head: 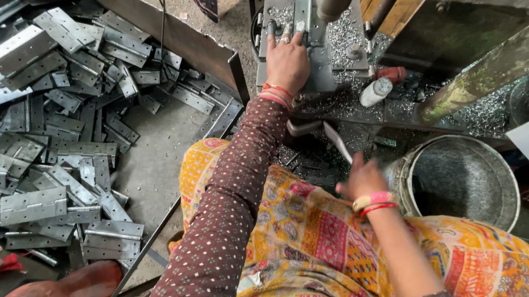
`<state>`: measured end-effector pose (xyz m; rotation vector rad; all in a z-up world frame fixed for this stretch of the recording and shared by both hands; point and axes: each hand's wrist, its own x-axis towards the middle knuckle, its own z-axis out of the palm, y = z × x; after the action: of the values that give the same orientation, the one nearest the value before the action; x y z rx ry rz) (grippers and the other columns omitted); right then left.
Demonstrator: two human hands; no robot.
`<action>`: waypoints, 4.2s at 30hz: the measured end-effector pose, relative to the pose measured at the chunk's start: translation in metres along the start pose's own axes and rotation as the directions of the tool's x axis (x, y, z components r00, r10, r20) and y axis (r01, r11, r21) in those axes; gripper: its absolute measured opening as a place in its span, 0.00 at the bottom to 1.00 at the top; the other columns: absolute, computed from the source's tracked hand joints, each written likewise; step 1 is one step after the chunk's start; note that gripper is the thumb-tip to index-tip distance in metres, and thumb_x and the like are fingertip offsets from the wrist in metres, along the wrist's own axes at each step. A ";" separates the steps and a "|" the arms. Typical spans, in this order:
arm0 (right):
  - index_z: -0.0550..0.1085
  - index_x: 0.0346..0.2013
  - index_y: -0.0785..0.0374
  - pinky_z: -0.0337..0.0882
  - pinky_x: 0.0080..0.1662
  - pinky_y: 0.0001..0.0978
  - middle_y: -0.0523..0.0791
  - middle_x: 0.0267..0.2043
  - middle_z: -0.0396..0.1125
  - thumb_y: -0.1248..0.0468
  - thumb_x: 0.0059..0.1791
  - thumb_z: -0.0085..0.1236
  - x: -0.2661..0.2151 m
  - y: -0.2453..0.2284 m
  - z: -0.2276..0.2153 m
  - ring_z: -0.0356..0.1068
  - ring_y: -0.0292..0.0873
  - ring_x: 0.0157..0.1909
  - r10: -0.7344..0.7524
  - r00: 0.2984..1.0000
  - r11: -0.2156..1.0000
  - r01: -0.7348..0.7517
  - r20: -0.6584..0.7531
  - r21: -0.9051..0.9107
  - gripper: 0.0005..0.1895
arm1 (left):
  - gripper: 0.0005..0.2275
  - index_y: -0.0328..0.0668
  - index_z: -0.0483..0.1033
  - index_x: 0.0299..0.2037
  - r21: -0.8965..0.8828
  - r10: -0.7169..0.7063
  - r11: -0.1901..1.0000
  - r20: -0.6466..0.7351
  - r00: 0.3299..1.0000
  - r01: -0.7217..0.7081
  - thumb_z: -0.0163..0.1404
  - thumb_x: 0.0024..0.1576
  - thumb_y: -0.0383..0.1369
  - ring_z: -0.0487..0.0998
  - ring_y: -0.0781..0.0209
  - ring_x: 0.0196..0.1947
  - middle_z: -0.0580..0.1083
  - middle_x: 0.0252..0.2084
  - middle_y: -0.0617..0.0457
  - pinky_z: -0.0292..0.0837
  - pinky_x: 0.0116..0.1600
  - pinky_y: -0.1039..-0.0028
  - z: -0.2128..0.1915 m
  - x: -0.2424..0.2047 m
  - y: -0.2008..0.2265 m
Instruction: The person sits on the floor and repeatedly places metal brackets under a drill press, activates the machine to drill holes, and then removes the finished pieces. The processed brackets are placed into a nearby bin.
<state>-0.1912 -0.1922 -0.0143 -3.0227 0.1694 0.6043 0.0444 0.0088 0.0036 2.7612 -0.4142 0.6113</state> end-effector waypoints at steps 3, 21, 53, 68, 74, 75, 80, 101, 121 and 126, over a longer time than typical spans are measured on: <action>0.42 0.76 0.65 0.76 0.51 0.53 0.68 0.56 0.62 0.43 0.43 0.68 -0.001 0.007 0.027 0.73 0.70 0.49 -0.029 0.994 0.997 0.022 0.105 0.070 0.61 | 0.12 0.40 0.84 0.31 -0.002 0.012 1.000 -0.004 1.000 -0.012 0.45 0.57 0.30 0.76 0.48 0.56 0.76 0.52 0.51 0.53 0.68 0.41 0.005 0.001 -0.003; 0.61 0.70 0.61 0.74 0.53 0.44 0.53 0.62 0.65 0.48 0.48 0.66 -0.029 -0.008 -0.024 0.71 0.57 0.57 -0.080 0.634 0.948 0.287 -0.769 0.138 0.42 | 0.09 0.38 0.75 0.43 0.178 0.313 0.945 -0.243 0.918 -0.275 0.48 0.55 0.31 0.74 0.48 0.58 0.73 0.54 0.45 0.55 0.68 0.44 -0.078 -0.130 0.064; 0.61 0.66 0.59 0.77 0.45 0.46 0.55 0.53 0.69 0.49 0.47 0.65 -0.012 0.007 0.008 0.75 0.58 0.47 -0.017 0.982 0.999 0.026 -0.188 0.046 0.38 | 0.15 0.38 0.80 0.48 0.045 -0.030 0.999 -0.026 0.999 0.031 0.51 0.53 0.33 0.70 0.48 0.64 0.72 0.62 0.47 0.57 0.70 0.48 -0.024 -0.068 0.034; 0.62 0.61 0.64 0.78 0.48 0.54 0.59 0.53 0.69 0.45 0.48 0.63 -0.005 0.009 -0.006 0.76 0.63 0.49 -0.021 0.995 1.000 0.022 -0.096 0.009 0.36 | 0.11 0.37 0.79 0.47 0.097 -0.018 0.995 0.057 0.998 0.012 0.45 0.60 0.30 0.74 0.49 0.57 0.74 0.54 0.48 0.59 0.71 0.46 -0.016 -0.058 0.029; 0.44 0.77 0.64 0.77 0.47 0.52 0.68 0.54 0.63 0.46 0.45 0.66 0.018 0.022 0.046 0.74 0.67 0.46 -0.047 0.999 0.999 0.047 0.016 -0.002 0.57 | 0.13 0.33 0.80 0.46 0.051 0.035 0.998 -0.093 0.995 -0.030 0.45 0.58 0.31 0.74 0.46 0.53 0.74 0.52 0.44 0.53 0.70 0.46 -0.010 -0.032 0.024; 0.43 0.77 0.64 0.77 0.47 0.51 0.68 0.55 0.63 0.44 0.45 0.66 0.010 0.021 0.058 0.75 0.67 0.47 -0.042 0.999 0.999 0.042 0.028 -0.008 0.58 | 0.12 0.34 0.81 0.43 0.003 0.019 1.000 -0.068 0.997 -0.019 0.45 0.60 0.32 0.74 0.45 0.55 0.74 0.53 0.43 0.53 0.71 0.46 -0.010 -0.048 0.023; 0.46 0.74 0.64 0.76 0.48 0.51 0.65 0.55 0.64 0.43 0.42 0.68 0.003 0.016 0.016 0.74 0.65 0.48 -0.020 0.998 1.000 0.021 0.057 -0.018 0.58 | 0.13 0.35 0.81 0.44 0.032 -0.006 0.999 -0.008 1.000 0.007 0.44 0.58 0.30 0.71 0.44 0.62 0.73 0.58 0.43 0.51 0.73 0.49 -0.013 -0.057 0.031; 0.53 0.71 0.59 0.77 0.47 0.53 0.61 0.56 0.64 0.43 0.45 0.66 -0.011 -0.003 -0.028 0.75 0.65 0.49 0.013 0.999 1.000 -0.012 -0.049 0.009 0.49 | 0.13 0.43 0.83 0.31 0.036 -0.025 0.999 0.122 0.992 0.021 0.44 0.60 0.34 0.76 0.49 0.55 0.74 0.55 0.49 0.50 0.72 0.43 -0.017 -0.026 0.018; 0.69 0.61 0.56 0.73 0.47 0.48 0.49 0.51 0.69 0.52 0.50 0.68 -0.005 0.055 0.024 0.72 0.55 0.47 -0.270 0.695 0.962 0.162 -0.667 -0.220 0.28 | 0.11 0.42 0.77 0.48 0.134 -0.194 0.965 -0.219 0.956 0.227 0.48 0.55 0.27 0.78 0.53 0.40 0.72 0.54 0.49 0.70 0.47 0.59 -0.051 -0.151 -0.170; 0.71 0.58 0.56 0.72 0.46 0.44 0.46 0.50 0.69 0.55 0.47 0.65 0.014 0.072 0.041 0.72 0.52 0.46 -0.307 0.694 0.941 0.117 -0.651 -0.319 0.26 | 0.08 0.52 0.83 0.31 0.624 -0.544 0.640 -0.043 0.838 0.448 0.49 0.55 0.36 0.77 0.50 0.46 0.76 0.38 0.53 0.63 0.59 0.43 -0.074 -0.285 -0.336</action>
<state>-0.2023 -0.2619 -0.0596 -3.2694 -0.2628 -0.6140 -0.1181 0.4033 -0.1297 3.3173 0.6580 0.4377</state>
